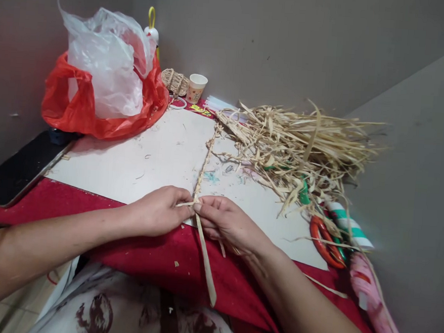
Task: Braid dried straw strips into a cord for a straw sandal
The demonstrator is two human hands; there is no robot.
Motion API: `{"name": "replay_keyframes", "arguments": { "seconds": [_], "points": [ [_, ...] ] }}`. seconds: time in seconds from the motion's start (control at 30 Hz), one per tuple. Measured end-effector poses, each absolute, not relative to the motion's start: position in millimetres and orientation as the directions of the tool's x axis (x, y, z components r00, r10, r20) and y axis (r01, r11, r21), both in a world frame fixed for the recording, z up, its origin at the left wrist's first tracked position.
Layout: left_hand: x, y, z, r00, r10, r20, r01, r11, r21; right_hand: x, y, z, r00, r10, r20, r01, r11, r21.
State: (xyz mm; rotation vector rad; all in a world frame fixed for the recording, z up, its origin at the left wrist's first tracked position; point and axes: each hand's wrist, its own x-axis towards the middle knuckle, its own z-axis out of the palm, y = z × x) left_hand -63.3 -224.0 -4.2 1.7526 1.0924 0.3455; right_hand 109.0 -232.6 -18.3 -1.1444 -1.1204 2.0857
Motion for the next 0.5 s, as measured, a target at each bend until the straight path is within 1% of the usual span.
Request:
{"name": "replay_keyframes", "arguments": {
  "seconds": [0.2,0.27,0.4,0.5],
  "points": [
    [-66.8,-218.1,-0.9,0.537,0.8,-0.268,0.498,-0.044,0.866,115.7,-231.1,-18.0,-0.542,0.705,-0.457,0.074,-0.502,-0.862],
    [-66.9,-216.2,-0.6,0.536,0.798,-0.275,0.49,-0.029,0.871,116.5,-231.0,-17.2,-0.53,0.716,-0.453,0.142,-0.452,-0.881],
    [-64.8,-213.4,-3.1,0.559,0.767,-0.316,0.443,0.046,0.895,116.7,-230.9,-13.6,-0.497,0.785,-0.368,0.345,-0.211,-0.915],
    [-60.1,-212.3,-4.3,0.537,0.742,-0.402,0.439,0.161,0.884,115.8,-231.6,-10.0,-0.488,0.818,-0.305,0.475,-0.044,-0.879]
  ]
}}
